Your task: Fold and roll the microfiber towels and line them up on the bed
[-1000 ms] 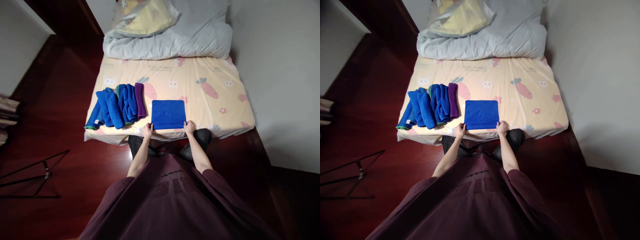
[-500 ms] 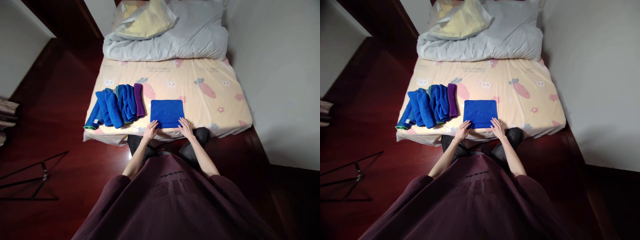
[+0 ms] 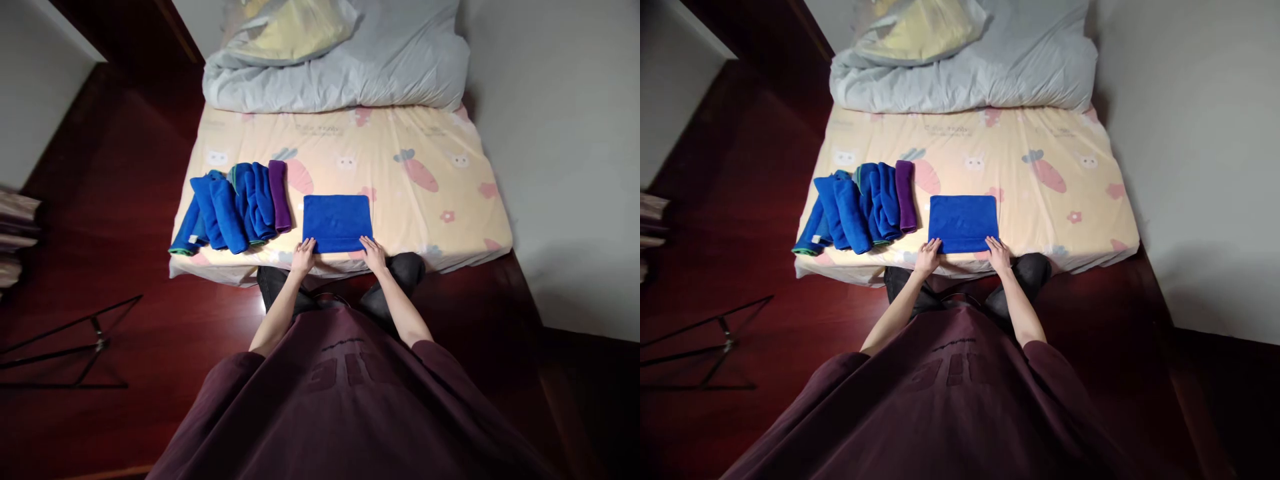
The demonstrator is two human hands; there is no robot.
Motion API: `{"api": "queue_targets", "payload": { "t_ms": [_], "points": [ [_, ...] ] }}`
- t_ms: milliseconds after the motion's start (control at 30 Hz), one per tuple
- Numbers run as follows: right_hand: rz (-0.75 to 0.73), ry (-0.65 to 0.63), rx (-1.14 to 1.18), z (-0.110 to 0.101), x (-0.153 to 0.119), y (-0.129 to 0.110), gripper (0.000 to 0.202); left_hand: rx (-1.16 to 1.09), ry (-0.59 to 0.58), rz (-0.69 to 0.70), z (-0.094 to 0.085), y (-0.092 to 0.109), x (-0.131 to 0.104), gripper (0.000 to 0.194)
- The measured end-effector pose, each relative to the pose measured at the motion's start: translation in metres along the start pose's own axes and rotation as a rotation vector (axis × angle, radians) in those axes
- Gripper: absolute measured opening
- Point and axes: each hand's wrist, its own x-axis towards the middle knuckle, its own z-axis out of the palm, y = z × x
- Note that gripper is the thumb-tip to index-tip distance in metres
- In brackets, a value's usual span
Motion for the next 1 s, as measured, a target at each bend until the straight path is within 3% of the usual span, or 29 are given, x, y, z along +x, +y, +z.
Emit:
{"api": "queue_targets", "payload": {
  "t_ms": [200, 400, 600, 700, 800, 1000],
  "points": [
    [0.106, -0.043, -0.1, -0.003, 0.018, -0.006, 0.061, 0.093, -0.037, -0.002, -0.018, 0.005, 0.012, 0.06],
    [0.222, -0.109, -0.169, -0.015, 0.025, -0.008, 0.052, 0.079, -0.096, 0.09, -0.035, -0.009, 0.013, 0.053],
    [0.277, -0.145, -0.042, -0.028, 0.023, 0.006, 0.041, -0.219, -0.172, 0.056, -0.036, -0.038, 0.003, 0.048],
    [0.276, -0.092, 0.214, -0.029, 0.034, 0.016, 0.029, -0.43, -0.079, -0.042, -0.031, -0.045, 0.007, 0.037],
    [0.332, 0.024, 0.48, -0.025, 0.044, 0.021, 0.025, -0.571, 0.043, -0.133, -0.025, -0.039, 0.015, 0.041],
    [0.43, 0.191, 0.616, -0.008, 0.039, 0.026, 0.035, -0.518, 0.141, -0.21, -0.016, -0.027, 0.021, 0.039]
  ]
}}
